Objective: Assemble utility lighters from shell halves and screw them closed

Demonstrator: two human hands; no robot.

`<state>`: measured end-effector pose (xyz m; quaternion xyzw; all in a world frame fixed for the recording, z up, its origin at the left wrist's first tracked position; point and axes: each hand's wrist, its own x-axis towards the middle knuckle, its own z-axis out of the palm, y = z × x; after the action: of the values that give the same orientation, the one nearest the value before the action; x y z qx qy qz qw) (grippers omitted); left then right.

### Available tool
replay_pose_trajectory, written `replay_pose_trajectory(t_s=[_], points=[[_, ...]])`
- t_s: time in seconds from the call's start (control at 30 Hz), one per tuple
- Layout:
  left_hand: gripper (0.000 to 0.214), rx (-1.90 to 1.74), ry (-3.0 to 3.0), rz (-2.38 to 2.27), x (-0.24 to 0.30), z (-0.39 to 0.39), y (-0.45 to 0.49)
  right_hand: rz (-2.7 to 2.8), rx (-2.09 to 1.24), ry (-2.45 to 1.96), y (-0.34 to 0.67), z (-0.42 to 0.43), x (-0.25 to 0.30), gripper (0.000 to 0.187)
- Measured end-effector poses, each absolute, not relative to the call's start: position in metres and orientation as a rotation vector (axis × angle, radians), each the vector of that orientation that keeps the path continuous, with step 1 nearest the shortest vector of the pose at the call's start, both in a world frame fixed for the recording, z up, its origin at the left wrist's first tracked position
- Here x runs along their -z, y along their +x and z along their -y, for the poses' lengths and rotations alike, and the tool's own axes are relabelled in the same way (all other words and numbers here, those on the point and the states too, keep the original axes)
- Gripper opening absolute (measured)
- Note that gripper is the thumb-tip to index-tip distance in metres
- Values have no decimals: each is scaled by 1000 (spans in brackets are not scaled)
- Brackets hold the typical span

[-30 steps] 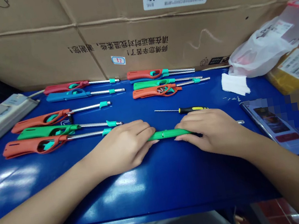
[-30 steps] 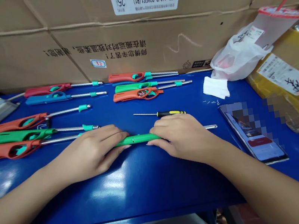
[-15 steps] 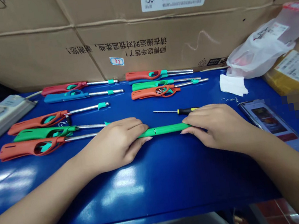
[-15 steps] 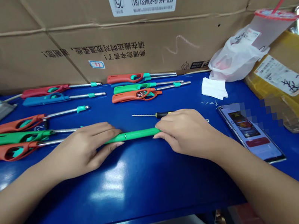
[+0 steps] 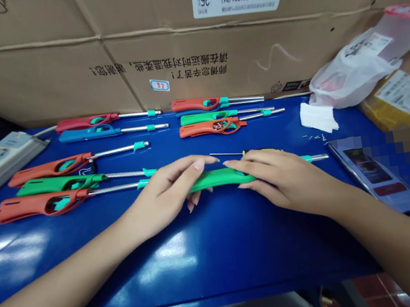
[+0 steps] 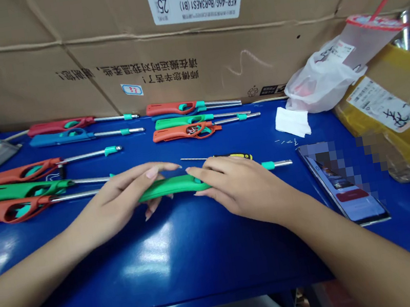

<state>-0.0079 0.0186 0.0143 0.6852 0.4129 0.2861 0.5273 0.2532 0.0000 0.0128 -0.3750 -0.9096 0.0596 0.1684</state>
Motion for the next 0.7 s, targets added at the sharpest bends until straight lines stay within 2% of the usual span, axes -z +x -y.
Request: replay_pose_trajectory(t_s=[0.1, 0.2, 0.47, 0.7], points=[[28, -857, 2105, -884, -17, -17, -12, 2519, -284, -1074, 255, -1, -15, 39], [26, -934, 2289, -725, -19, -13, -13, 2498, -298, -1018, 254, 1, -15, 38], [20, -985, 2237, -714, -13, -8, -5, 2413, -320, -886, 246, 5, -7, 25], [18, -958, 2168, -741, -12, -7, -2, 2469, -296, -967, 243, 7, -9, 29]])
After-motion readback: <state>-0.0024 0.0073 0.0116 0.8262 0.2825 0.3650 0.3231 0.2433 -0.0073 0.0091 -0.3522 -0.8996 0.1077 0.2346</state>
